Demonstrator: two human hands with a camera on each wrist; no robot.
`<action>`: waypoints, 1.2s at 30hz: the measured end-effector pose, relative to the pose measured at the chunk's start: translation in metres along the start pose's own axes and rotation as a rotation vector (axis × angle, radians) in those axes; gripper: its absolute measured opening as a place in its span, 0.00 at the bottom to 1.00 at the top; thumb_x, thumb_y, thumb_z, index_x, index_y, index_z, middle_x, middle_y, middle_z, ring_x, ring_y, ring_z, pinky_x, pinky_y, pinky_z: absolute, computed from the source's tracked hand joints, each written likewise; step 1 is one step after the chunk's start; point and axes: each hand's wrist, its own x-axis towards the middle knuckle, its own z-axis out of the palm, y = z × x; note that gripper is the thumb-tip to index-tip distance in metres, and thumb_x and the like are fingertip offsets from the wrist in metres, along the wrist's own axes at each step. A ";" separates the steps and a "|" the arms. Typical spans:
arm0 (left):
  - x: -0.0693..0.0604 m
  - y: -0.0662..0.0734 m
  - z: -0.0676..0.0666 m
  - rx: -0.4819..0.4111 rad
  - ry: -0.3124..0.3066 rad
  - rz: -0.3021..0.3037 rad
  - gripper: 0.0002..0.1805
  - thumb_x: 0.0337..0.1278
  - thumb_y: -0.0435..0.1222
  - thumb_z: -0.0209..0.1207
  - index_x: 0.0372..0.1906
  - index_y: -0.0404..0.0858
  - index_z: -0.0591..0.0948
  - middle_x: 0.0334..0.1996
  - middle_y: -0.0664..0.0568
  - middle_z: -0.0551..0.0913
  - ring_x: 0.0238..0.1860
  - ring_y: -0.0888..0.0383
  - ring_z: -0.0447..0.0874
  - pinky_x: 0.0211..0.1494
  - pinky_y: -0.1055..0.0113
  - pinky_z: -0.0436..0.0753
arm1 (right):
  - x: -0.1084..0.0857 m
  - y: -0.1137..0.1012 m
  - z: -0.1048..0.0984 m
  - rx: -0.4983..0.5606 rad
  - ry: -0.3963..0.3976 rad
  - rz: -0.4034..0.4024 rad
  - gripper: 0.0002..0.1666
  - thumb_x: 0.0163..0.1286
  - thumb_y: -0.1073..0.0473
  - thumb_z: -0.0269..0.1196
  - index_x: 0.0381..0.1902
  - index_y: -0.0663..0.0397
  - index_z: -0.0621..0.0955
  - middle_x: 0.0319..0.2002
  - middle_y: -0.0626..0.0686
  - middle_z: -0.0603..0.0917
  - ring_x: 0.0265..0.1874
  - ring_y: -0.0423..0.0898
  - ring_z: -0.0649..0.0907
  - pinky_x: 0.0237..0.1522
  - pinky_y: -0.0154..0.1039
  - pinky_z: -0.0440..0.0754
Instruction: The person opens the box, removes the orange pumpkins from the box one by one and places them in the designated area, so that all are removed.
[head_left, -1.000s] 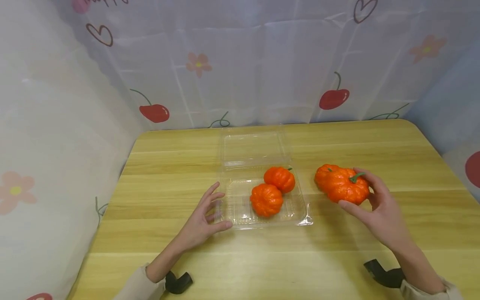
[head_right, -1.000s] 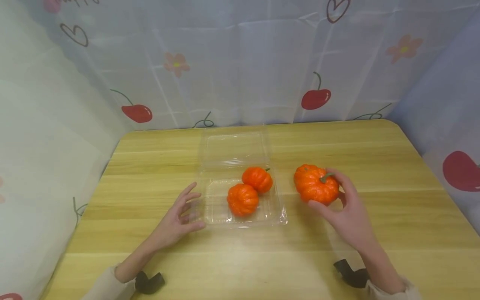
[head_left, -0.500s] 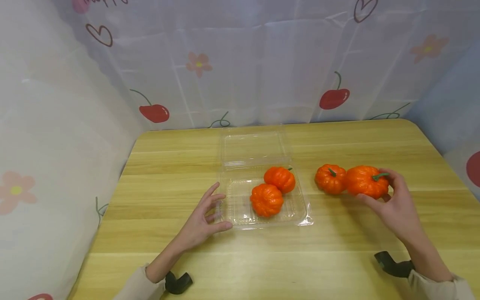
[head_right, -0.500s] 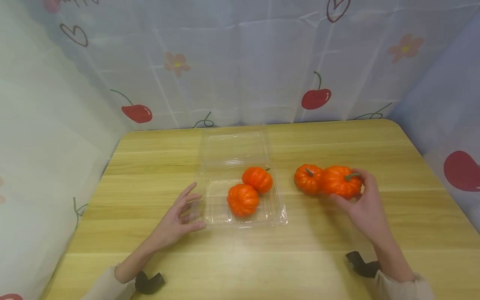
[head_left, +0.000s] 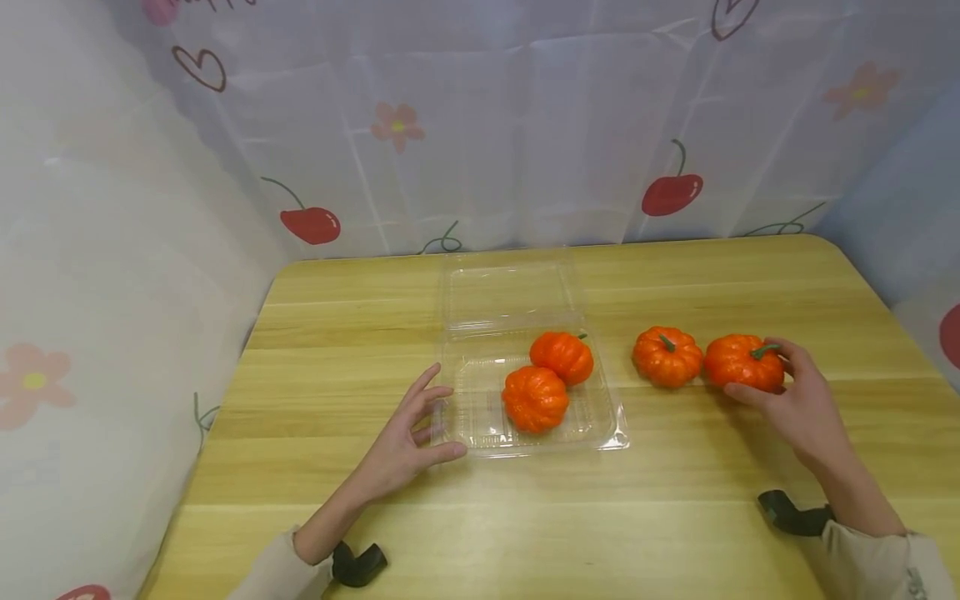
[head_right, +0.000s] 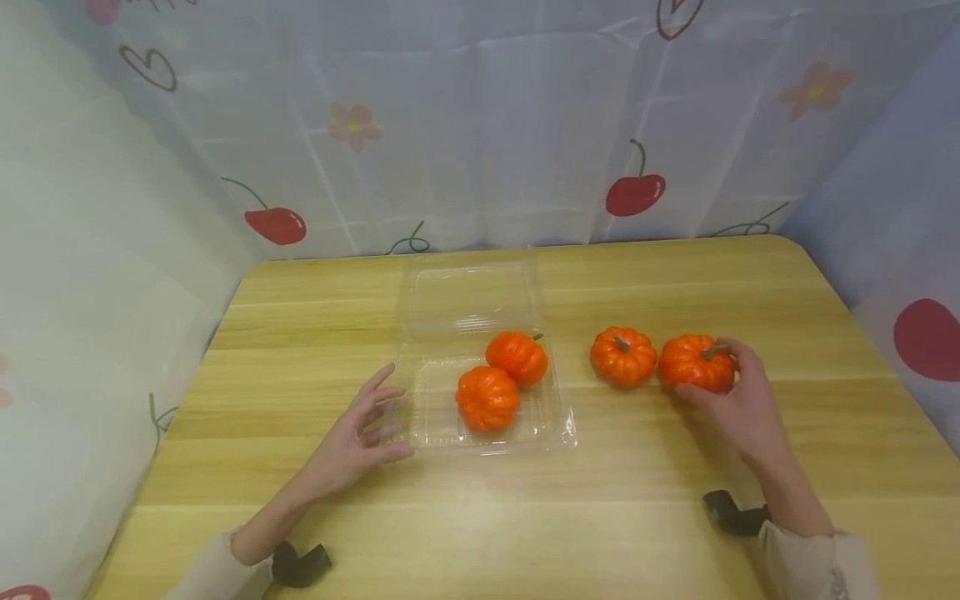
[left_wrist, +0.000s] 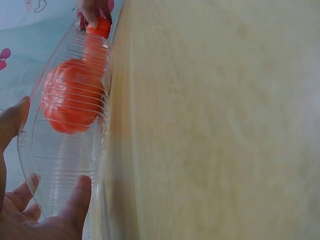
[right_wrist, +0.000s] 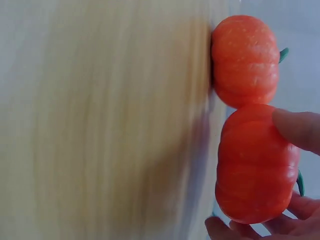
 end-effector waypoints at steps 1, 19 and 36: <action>0.000 0.000 0.000 -0.002 -0.004 0.006 0.39 0.51 0.36 0.73 0.68 0.34 0.69 0.78 0.58 0.45 0.70 0.35 0.58 0.65 0.42 0.69 | 0.001 0.002 0.000 -0.015 -0.004 -0.006 0.46 0.65 0.58 0.69 0.71 0.69 0.57 0.68 0.74 0.59 0.62 0.71 0.61 0.63 0.57 0.62; 0.001 -0.002 0.000 -0.006 -0.003 -0.007 0.40 0.50 0.35 0.73 0.69 0.35 0.69 0.79 0.58 0.44 0.71 0.36 0.57 0.65 0.42 0.70 | 0.010 0.016 0.004 -0.051 -0.056 -0.047 0.40 0.65 0.60 0.68 0.65 0.73 0.61 0.61 0.72 0.66 0.46 0.47 0.69 0.36 0.18 0.66; 0.001 -0.003 0.000 -0.007 0.002 -0.002 0.40 0.50 0.35 0.74 0.68 0.34 0.69 0.78 0.59 0.45 0.71 0.36 0.57 0.64 0.42 0.70 | 0.008 0.013 0.004 0.007 -0.063 -0.021 0.51 0.65 0.60 0.68 0.73 0.73 0.50 0.67 0.76 0.58 0.57 0.67 0.66 0.52 0.28 0.67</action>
